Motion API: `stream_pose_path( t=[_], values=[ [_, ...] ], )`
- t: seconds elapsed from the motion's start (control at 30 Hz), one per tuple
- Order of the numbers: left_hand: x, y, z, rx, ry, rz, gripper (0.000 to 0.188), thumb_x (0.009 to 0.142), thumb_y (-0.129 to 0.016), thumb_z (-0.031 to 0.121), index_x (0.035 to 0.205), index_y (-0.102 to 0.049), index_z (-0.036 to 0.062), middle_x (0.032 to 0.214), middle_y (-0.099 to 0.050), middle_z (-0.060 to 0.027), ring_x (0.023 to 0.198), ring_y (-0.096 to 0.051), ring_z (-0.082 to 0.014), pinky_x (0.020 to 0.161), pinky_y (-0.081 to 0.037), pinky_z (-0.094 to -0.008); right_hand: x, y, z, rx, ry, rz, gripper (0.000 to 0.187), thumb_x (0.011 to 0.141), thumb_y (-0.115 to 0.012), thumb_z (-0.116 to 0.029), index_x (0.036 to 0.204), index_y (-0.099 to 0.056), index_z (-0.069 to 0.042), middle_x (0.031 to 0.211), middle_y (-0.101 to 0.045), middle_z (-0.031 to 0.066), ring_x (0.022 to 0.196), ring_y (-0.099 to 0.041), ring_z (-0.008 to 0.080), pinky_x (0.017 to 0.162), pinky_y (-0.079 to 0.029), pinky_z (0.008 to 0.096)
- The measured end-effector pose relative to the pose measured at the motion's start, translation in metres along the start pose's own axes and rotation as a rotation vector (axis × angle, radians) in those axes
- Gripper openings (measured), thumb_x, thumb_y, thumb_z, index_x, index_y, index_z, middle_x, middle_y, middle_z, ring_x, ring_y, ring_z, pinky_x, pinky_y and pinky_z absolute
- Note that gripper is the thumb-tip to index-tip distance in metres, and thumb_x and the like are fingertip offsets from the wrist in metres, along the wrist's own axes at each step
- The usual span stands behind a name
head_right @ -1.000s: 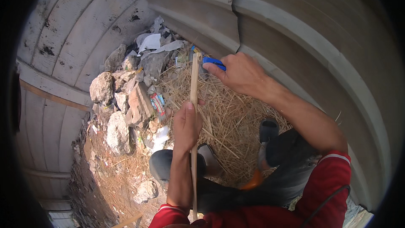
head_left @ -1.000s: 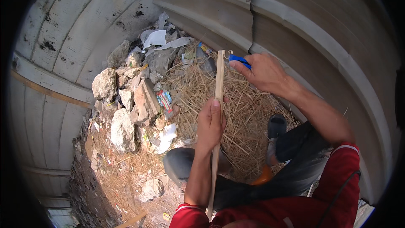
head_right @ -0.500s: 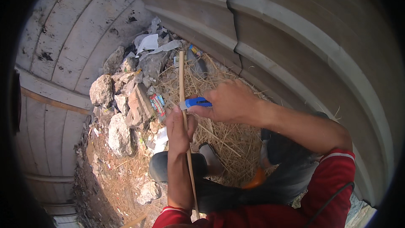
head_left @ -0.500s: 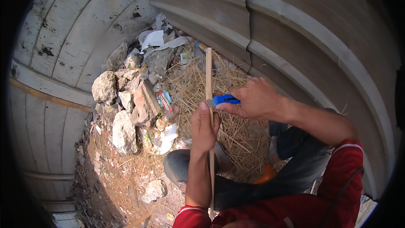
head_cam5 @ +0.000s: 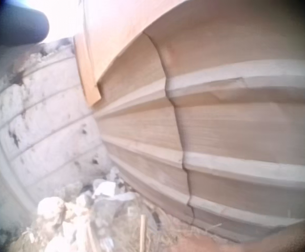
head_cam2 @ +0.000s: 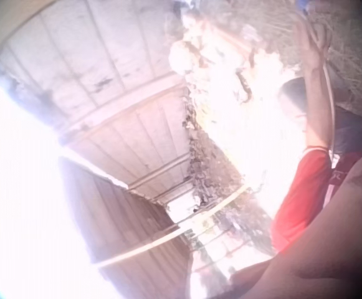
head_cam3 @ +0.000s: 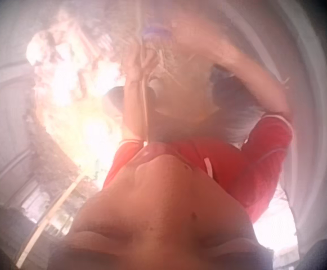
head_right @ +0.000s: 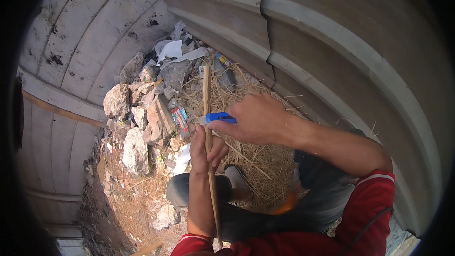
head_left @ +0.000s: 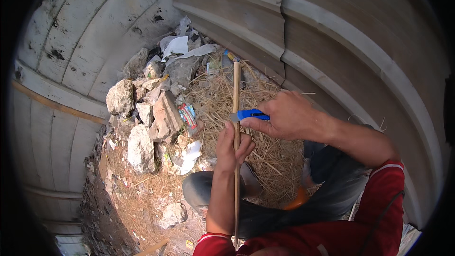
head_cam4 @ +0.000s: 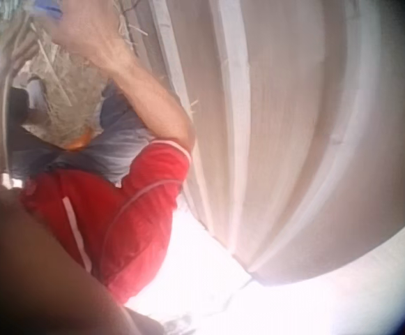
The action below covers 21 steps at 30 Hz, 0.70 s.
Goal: The person sits on the ground and uses a utility knife to shave thin strips off a long wooden stick. They hold the stick with their left hand and scrape the blade along its length with their right hand, producing wood shavings.
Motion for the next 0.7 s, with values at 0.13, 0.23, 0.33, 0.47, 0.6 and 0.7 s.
stream_pose_path(
  t=[0.13,0.23,0.33,0.47,0.6,0.7],
  values=[
    [0.004,0.002,-0.006,0.036,0.058,0.028,0.066,0.108,-0.029,0.054,0.138,-0.051,-0.0005,0.042,-0.03,0.0074,0.031,-0.026,-0.0063,0.035,-0.021,-0.0219,0.007,-0.019,0.012,-0.092,0.05,0.148,0.073,0.096,-0.051,-0.067,0.066,-0.067,-0.003,0.051,-0.055,0.0186,0.05,-0.059,0.037,0.056,-0.048,0.05],
    [-0.004,-0.012,-0.007,0.102,0.084,-0.1,0.073,0.107,-0.032,0.056,0.141,-0.045,-0.0073,0.043,-0.03,0.0077,0.031,-0.027,-0.0055,0.036,-0.022,-0.021,0.037,0.025,0.057,-0.055,-0.225,0.229,0.076,0.097,-0.048,-0.067,0.069,-0.069,0.0,0.055,-0.059,0.0201,0.062,-0.068,0.0376,0.062,-0.053,0.0499],
    [-0.019,-0.039,-0.011,0.074,0.088,-0.256,0.077,0.106,-0.036,0.056,0.142,-0.042,-0.0112,0.043,-0.031,0.0078,0.031,-0.028,-0.0049,0.036,-0.023,-0.0203,0.04,0.078,0.117,-0.058,-0.415,0.355,0.077,0.099,-0.047,-0.065,0.066,-0.066,0.001,0.05,-0.054,0.0174,0.051,-0.061,0.033,0.056,-0.049,0.046],
    [-0.011,-0.013,-0.002,-0.057,0.052,-0.184,0.066,0.105,-0.042,0.043,0.143,-0.039,-0.0115,0.043,-0.032,0.0068,0.032,-0.03,-0.0059,0.035,-0.026,-0.0207,0.006,0.051,0.05,0.089,-0.229,0.251,0.074,0.098,-0.05,-0.063,0.069,-0.068,0.002,0.05,-0.054,0.0169,0.047,-0.056,0.0316,0.054,-0.047,0.0455],
    [-0.012,-0.01,0.003,-0.15,0.108,-0.173,0.051,0.102,-0.045,0.032,0.134,-0.047,-0.0071,0.042,-0.032,0.0062,0.031,-0.031,-0.0074,0.035,-0.025,-0.0214,-0.011,0.001,0.002,-0.014,-0.053,0.013,0.071,0.095,-0.053,-0.066,0.076,-0.073,0.0,0.059,-0.062,0.0205,0.058,-0.065,0.0396,0.062,-0.054,0.0482],
    [-0.014,-0.008,-0.005,-0.12,0.158,-0.167,0.046,0.102,-0.046,0.034,0.124,-0.053,-0.0053,0.042,-0.031,0.0063,0.031,-0.03,-0.0078,0.036,-0.025,-0.0219,-0.011,-0.018,-0.011,0.043,0.036,0.013,0.066,0.095,-0.056,-0.063,0.072,-0.071,-0.003,0.056,-0.06,0.0218,0.058,-0.064,0.0416,0.06,-0.052,0.049]
  ],
)
Point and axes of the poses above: each hand's wrist, its own x-axis towards the middle knuckle, its own y-axis out of the back of the hand, z = x × y, the point moved 8 cm from there along x, towards the middle knuckle
